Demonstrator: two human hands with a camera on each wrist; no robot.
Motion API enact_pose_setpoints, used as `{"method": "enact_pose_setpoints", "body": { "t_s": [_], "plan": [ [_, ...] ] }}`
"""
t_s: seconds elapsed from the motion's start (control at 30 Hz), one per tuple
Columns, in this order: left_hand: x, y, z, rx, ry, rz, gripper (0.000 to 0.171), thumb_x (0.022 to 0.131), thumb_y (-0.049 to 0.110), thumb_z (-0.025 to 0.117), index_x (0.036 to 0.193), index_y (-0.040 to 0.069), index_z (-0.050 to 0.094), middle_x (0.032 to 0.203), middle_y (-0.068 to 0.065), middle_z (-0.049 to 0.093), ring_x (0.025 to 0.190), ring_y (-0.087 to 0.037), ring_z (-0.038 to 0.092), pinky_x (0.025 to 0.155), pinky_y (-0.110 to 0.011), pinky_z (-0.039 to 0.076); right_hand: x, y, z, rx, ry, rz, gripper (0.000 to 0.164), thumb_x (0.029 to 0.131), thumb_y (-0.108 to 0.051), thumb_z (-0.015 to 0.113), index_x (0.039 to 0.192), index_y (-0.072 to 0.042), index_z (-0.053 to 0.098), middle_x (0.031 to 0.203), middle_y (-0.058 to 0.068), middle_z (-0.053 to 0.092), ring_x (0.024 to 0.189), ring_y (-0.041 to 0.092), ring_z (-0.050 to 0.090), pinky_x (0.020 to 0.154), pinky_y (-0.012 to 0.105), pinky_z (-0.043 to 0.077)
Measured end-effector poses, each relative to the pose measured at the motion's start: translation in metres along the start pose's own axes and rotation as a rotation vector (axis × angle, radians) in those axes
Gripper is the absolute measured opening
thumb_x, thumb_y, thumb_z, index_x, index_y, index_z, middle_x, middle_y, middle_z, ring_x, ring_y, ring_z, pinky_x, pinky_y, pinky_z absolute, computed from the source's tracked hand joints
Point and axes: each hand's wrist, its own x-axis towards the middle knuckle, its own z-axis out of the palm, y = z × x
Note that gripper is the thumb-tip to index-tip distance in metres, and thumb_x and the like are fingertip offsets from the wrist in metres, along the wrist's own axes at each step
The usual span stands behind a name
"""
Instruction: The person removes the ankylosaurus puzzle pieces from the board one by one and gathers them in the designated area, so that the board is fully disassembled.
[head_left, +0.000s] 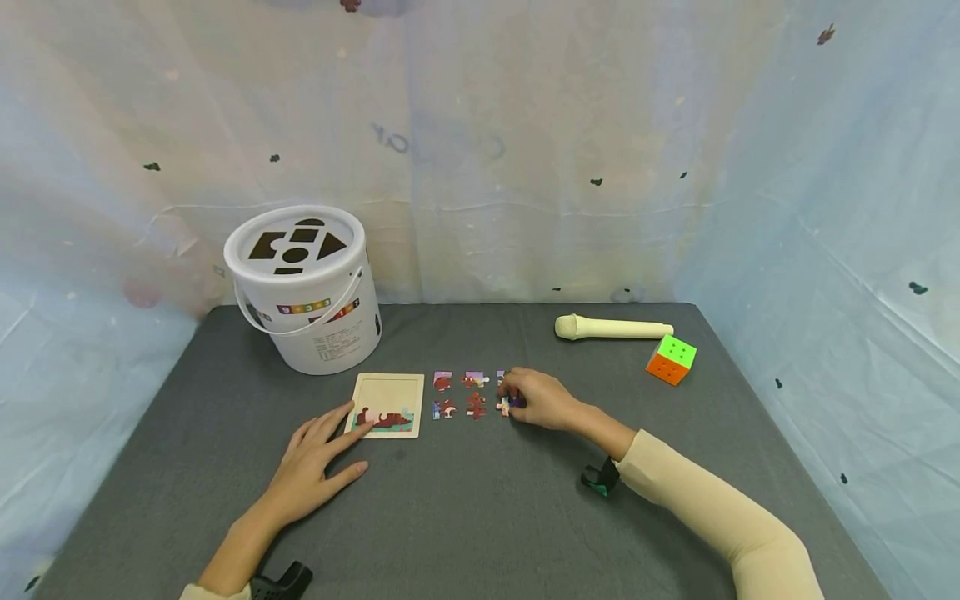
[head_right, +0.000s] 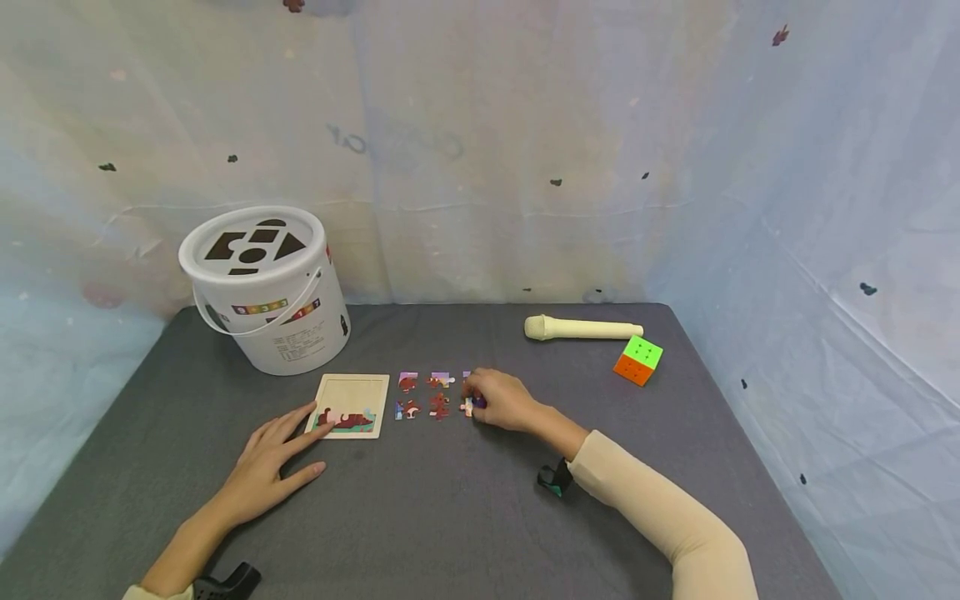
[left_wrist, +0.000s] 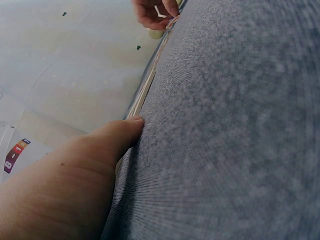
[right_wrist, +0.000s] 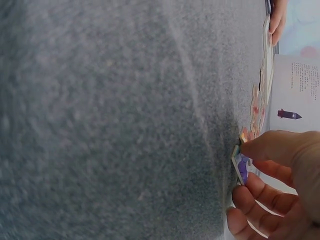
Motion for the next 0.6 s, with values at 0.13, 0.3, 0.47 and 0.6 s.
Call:
{"method": "enact_pose_setpoints", "body": {
  "t_s": [0.13, 0.3, 0.47, 0.6],
  "plan": [
    [0.0001, -0.0008, 0.0, -0.002, -0.001, -0.002, 0.058, 0.088, 0.04, 0.075, 0.142, 0.024, 0.059, 0.154, -0.016, 0.039, 0.137, -0.038, 0.037, 0.105, -0.065, 0.021, -0.0003, 0.0003, 0.0017, 0.011, 0.002, 0.006, 0.02, 0.085, -0.007, 0.077, 0.103, -0.007, 0.068, 0.1, 0.002, 0.062, 0.08, 0.013, 0.052, 0.065, 0.027, 0.041],
    [0.0005, -0.0013, -0.0001, -0.007, -0.006, -0.007, 0.058, 0.088, 0.041, 0.075, 0.142, 0.025, 0.059, 0.155, -0.015, 0.038, 0.137, -0.038, 0.036, 0.105, -0.065, 0.021, -0.0013, -0.0007, 0.0017, 0.038, 0.007, 0.013, 0.021, 0.086, -0.005, 0.076, 0.105, -0.004, 0.069, 0.098, 0.004, 0.062, 0.08, 0.015, 0.052, 0.067, 0.027, 0.042],
    [0.0002, -0.0012, 0.0004, -0.006, -0.001, 0.0, 0.058, 0.088, 0.041, 0.075, 0.141, 0.023, 0.06, 0.154, -0.016, 0.039, 0.137, -0.038, 0.037, 0.105, -0.065, 0.021, -0.0017, -0.0011, 0.0019, 0.058, 0.016, 0.012, 0.02, 0.086, -0.004, 0.075, 0.105, -0.004, 0.068, 0.097, 0.005, 0.062, 0.08, 0.016, 0.055, 0.069, 0.029, 0.045],
    [0.0003, -0.0009, -0.0005, -0.008, -0.015, -0.013, 0.059, 0.088, 0.043, 0.075, 0.142, 0.023, 0.059, 0.155, -0.015, 0.038, 0.138, -0.038, 0.036, 0.105, -0.065, 0.02, -0.0016, -0.0014, 0.002, 0.066, 0.016, 0.018, 0.019, 0.086, -0.004, 0.075, 0.103, -0.004, 0.068, 0.094, 0.005, 0.06, 0.079, 0.017, 0.054, 0.068, 0.03, 0.044]
  ]
}}
